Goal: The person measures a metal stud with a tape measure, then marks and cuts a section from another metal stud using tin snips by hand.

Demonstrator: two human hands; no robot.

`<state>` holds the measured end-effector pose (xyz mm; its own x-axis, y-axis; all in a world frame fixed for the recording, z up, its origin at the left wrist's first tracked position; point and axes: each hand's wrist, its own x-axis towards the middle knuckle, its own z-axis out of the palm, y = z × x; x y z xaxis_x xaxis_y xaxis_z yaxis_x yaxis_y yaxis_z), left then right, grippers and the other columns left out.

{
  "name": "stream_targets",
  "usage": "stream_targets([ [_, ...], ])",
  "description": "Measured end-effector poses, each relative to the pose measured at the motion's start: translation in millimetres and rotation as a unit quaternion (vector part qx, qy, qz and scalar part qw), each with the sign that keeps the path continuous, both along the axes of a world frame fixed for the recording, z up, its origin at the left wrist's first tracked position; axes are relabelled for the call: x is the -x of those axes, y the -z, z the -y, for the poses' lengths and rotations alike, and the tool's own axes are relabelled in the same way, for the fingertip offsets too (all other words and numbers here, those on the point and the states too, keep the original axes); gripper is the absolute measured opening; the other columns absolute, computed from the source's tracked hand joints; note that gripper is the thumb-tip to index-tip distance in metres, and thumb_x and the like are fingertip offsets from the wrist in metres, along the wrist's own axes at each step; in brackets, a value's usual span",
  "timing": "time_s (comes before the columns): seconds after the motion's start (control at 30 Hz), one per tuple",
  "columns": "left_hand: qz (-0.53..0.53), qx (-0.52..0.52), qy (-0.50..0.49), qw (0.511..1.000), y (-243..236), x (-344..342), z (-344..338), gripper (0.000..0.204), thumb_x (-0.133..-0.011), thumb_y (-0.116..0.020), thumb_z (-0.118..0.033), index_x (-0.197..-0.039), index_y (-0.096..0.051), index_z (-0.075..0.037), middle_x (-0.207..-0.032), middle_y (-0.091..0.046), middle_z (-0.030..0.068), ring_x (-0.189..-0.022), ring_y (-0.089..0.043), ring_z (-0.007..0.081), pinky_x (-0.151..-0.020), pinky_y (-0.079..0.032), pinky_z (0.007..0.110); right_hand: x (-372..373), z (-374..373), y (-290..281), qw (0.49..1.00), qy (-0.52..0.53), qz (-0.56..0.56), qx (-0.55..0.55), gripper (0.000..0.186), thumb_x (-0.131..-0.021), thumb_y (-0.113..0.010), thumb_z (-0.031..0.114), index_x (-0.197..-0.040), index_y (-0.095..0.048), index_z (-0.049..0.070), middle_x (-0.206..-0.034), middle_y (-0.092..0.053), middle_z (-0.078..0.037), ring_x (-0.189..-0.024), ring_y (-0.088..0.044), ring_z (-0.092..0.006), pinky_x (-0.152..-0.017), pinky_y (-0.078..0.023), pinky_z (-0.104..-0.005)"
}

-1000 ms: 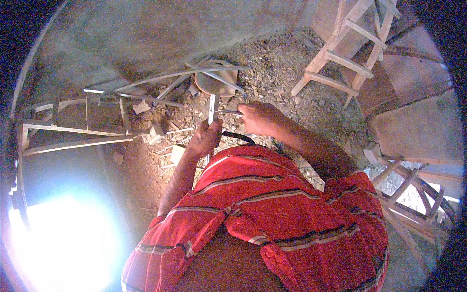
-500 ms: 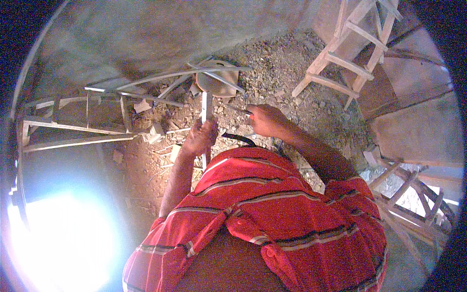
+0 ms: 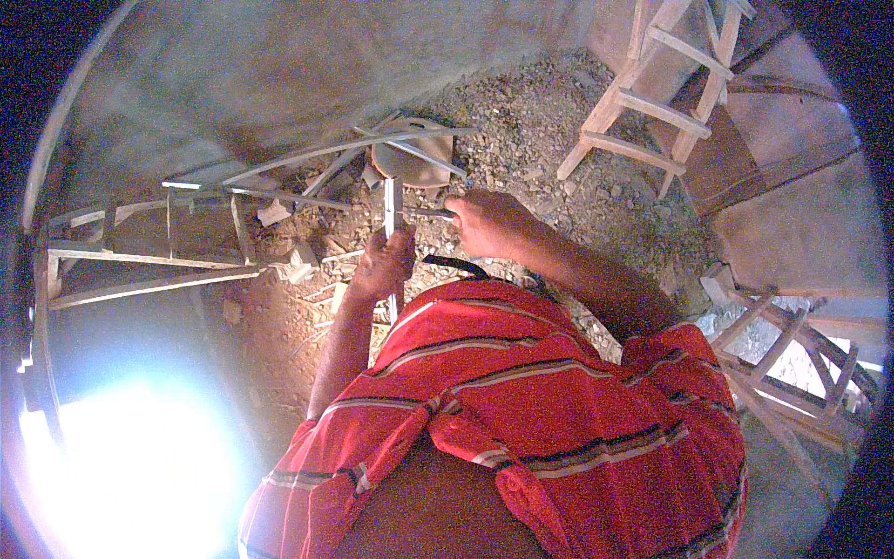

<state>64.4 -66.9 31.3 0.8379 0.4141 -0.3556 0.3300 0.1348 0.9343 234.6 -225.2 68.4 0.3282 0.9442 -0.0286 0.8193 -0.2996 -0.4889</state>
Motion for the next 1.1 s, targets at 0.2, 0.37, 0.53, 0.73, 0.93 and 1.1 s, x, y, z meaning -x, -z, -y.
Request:
stream_targets([
  [0.2, -0.045, -0.040, 0.016, 0.998, 5.0, 2.8, -5.4, 0.032, -0.099, -0.055, -0.036, -0.080, -0.053, -0.011, -0.061, -0.048, -0.0034, -0.050, -0.043, 0.0093, -0.045, -0.034, 0.029, 1.4, -2.6, 2.2, 1.000, 0.002, -0.002, 0.001, 0.016, -0.081, -0.065, 0.016, -0.089, -0.059, 0.004, -0.074, -0.065, -0.022, -0.073, -0.067, -0.0420, -0.066, -0.053, -0.0528],
  [0.37, -0.054, -0.045, -0.011, 0.997, -9.6, 1.7, 4.2, 0.032, -0.099, -0.056, -0.036, -0.078, -0.051, -0.011, -0.060, -0.047, -0.0033, -0.049, -0.042, 0.0097, -0.045, -0.034, 0.030, -0.5, -0.7, 9.9, 1.000, -0.008, 0.002, -0.019, 0.014, -0.080, -0.064, 0.014, -0.088, -0.058, 0.003, -0.074, -0.064, -0.023, -0.073, -0.067, -0.0426, -0.066, -0.053, -0.0531],
  [0.53, -0.049, -0.074, 0.013, 0.996, 5.5, 4.6, -2.6, 0.033, -0.098, -0.056, -0.037, -0.083, -0.054, -0.007, -0.060, -0.048, -0.0021, -0.050, -0.044, 0.0098, -0.046, -0.035, 0.030, 1.3, 0.0, 8.3, 1.000, -0.013, -0.008, -0.021, 0.014, -0.078, -0.063, 0.012, -0.088, -0.058, 0.003, -0.074, -0.064, -0.023, -0.073, -0.066, -0.0430, -0.066, -0.052, -0.0528],
  [0.73, 0.050, 0.066, 0.076, 0.994, 17.2, 6.3, -8.8, 0.032, -0.097, -0.059, -0.041, -0.085, -0.052, -0.012, -0.063, -0.047, -0.0029, -0.048, -0.042, 0.0097, -0.043, -0.034, 0.028, 1.8, 4.7, 8.2, 0.999, -0.022, -0.023, -0.013, 0.016, -0.079, -0.064, 0.013, -0.089, -0.057, 0.003, -0.074, -0.064, -0.023, -0.074, -0.066, -0.0430, -0.067, -0.052, -0.0528],
  [0.93, 0.084, 0.250, 0.146, 0.954, 27.4, 4.7, -20.7, 0.034, -0.097, -0.060, -0.044, -0.084, -0.049, -0.015, -0.064, -0.042, -0.0049, -0.048, -0.037, 0.0080, -0.041, -0.028, 0.025, 5.8, 3.7, -4.0, 1.000, -0.012, 0.003, 0.011, 0.017, -0.080, -0.064, 0.015, -0.091, -0.058, 0.004, -0.075, -0.065, -0.022, -0.075, -0.067, -0.0424, -0.066, -0.054, -0.0526],
  [1.1, 0.068, 0.209, 0.091, 0.971, 24.3, 2.6, -15.7, 0.034, -0.098, -0.058, -0.043, -0.084, -0.050, -0.013, -0.063, -0.041, -0.0049, -0.048, -0.036, 0.0077, -0.041, -0.028, 0.025, 3.7, 3.0, -5.8, 0.999, -0.003, 0.028, 0.038, 0.018, -0.080, -0.064, 0.015, -0.093, -0.058, 0.004, -0.076, -0.066, -0.021, -0.075, -0.068, -0.0405, -0.066, -0.055, -0.0511],
])
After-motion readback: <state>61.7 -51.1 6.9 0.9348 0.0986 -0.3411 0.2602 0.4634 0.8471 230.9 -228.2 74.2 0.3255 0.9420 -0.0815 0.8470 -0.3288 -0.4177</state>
